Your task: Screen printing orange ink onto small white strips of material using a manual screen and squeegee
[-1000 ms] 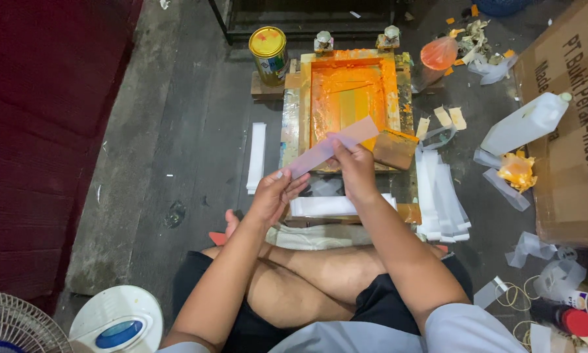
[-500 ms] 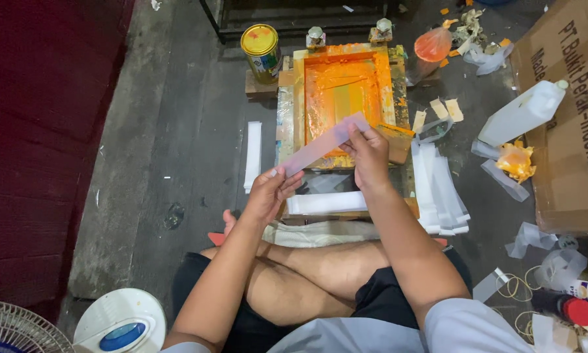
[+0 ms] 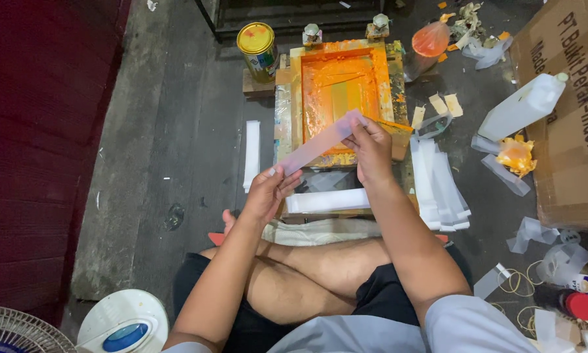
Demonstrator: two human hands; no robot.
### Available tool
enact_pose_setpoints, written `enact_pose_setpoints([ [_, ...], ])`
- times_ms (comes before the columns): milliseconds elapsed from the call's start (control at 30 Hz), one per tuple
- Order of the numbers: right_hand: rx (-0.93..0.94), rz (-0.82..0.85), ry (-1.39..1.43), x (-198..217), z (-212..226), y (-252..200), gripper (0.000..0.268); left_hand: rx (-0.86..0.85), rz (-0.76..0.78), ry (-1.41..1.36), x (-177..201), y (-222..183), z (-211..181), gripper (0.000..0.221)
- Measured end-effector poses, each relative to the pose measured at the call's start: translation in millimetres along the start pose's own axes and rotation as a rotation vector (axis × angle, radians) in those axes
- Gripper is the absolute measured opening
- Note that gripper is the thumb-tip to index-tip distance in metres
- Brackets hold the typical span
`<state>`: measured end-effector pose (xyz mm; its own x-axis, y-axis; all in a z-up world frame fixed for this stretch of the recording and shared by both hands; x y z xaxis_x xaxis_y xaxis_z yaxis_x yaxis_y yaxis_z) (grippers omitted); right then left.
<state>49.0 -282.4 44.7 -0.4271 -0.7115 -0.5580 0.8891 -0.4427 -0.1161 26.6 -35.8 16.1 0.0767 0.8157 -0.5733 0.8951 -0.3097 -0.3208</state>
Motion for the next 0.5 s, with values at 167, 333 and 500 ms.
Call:
enact_pose_setpoints([
  [167,-0.008,-0.008,0.012,-3,9,-5,0.023,-0.006,-0.004,-0.004,-5,-4,-5,0.017],
  [333,0.0,-0.014,0.01,-4,16,-7,0.023,-0.02,-0.015,-0.006,1,0,-3,0.017],
  [500,0.017,0.008,-0.037,4,9,6,0.018,-0.084,-0.091,0.094,25,15,6,0.021],
])
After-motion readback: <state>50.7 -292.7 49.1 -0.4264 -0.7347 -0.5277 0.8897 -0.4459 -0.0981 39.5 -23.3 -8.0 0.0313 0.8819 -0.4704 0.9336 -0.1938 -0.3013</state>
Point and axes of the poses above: each hand's wrist, its own y-axis towards the middle knuckle, its own x-axis out of the back of the hand, z = x × y, the point moved 3 cm from there along y, towards the middle knuckle, and after that the axes turned 7 degrees about y, right-handed, at the moved point
